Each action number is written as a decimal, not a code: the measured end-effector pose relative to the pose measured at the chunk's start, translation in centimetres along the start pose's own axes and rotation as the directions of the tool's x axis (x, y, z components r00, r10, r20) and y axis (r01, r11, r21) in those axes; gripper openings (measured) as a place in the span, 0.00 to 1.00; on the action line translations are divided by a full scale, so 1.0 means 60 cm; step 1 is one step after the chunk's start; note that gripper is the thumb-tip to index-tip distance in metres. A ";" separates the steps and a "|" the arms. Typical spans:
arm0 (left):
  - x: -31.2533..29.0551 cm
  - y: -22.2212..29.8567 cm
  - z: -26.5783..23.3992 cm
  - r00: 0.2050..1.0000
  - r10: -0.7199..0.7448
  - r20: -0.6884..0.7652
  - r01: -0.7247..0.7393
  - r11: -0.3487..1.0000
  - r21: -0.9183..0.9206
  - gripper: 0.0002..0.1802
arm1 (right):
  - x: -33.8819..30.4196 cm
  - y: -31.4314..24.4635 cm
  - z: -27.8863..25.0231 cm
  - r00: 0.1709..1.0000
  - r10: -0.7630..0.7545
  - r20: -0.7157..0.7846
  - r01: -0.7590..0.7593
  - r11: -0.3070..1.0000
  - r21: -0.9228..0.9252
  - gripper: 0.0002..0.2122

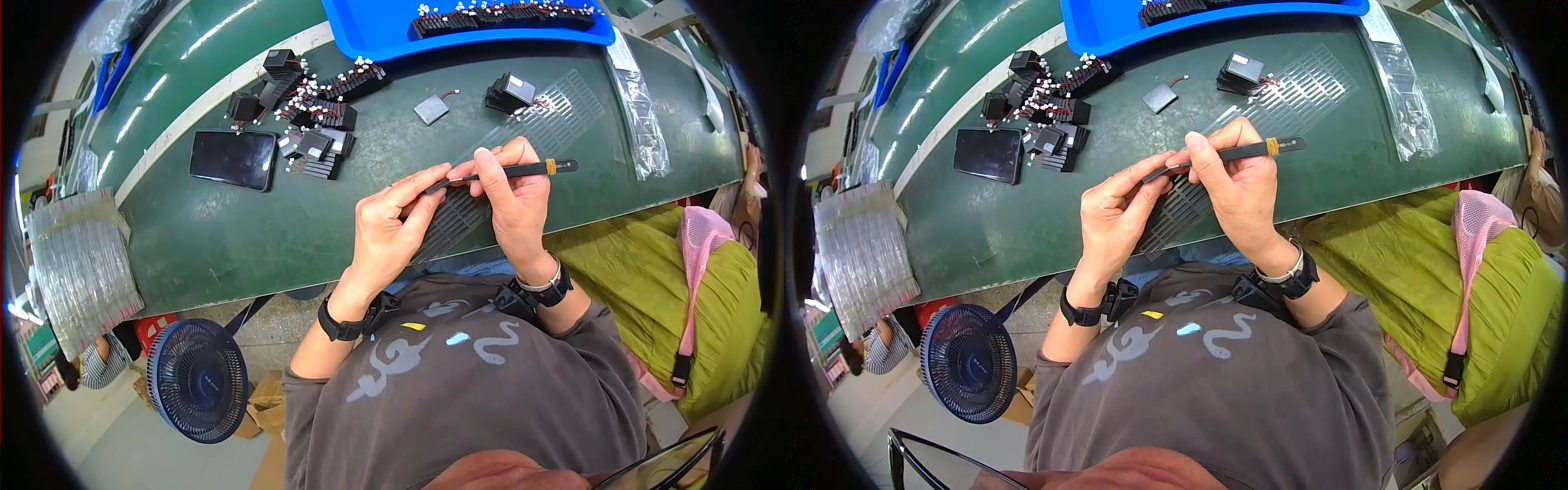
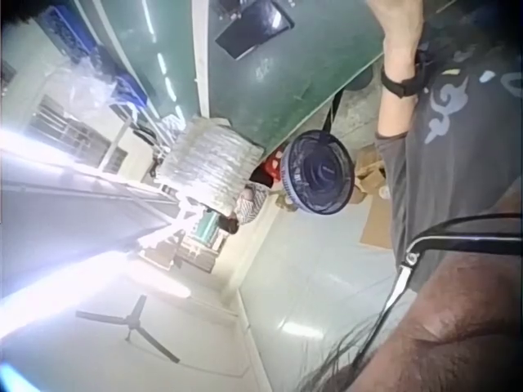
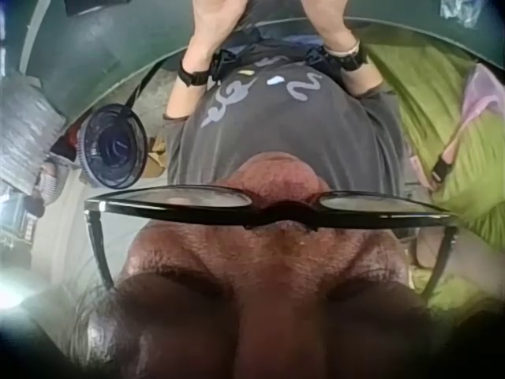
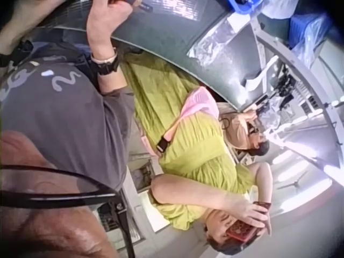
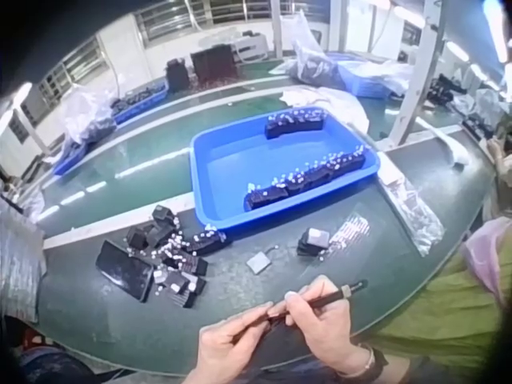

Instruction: The person picks up a battery and a plastic housing, using tweezers to press the battery into the housing. They repeat this process for several units before placing them into a blue tray.

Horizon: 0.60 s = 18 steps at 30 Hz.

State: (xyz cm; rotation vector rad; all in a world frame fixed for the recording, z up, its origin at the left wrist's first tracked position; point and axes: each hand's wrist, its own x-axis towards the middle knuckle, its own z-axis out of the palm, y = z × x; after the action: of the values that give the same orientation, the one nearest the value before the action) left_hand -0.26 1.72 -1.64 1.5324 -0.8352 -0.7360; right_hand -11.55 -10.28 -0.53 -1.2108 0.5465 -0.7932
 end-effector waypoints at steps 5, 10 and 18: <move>-0.002 0.015 0.006 0.998 -0.048 -0.031 0.039 0.970 -0.241 0.20 | 0.000 0.000 0.000 1.000 -0.008 0.005 0.008 1.000 -0.009 0.09; -0.002 0.009 0.000 0.999 -0.038 0.022 0.043 0.949 -0.314 0.15 | -0.002 0.002 -0.002 1.000 -0.022 0.003 0.022 0.999 -0.034 0.09; -0.003 0.010 -0.002 0.999 -0.034 0.032 0.042 0.959 -0.280 0.10 | -0.001 0.003 0.002 1.000 -0.001 0.003 0.001 1.000 0.012 0.08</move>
State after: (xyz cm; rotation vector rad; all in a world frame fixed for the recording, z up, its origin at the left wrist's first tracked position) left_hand -0.31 1.91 -1.06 1.2887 -0.6892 -0.8660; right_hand -11.45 -10.12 -0.64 -1.2010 0.5376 -0.7947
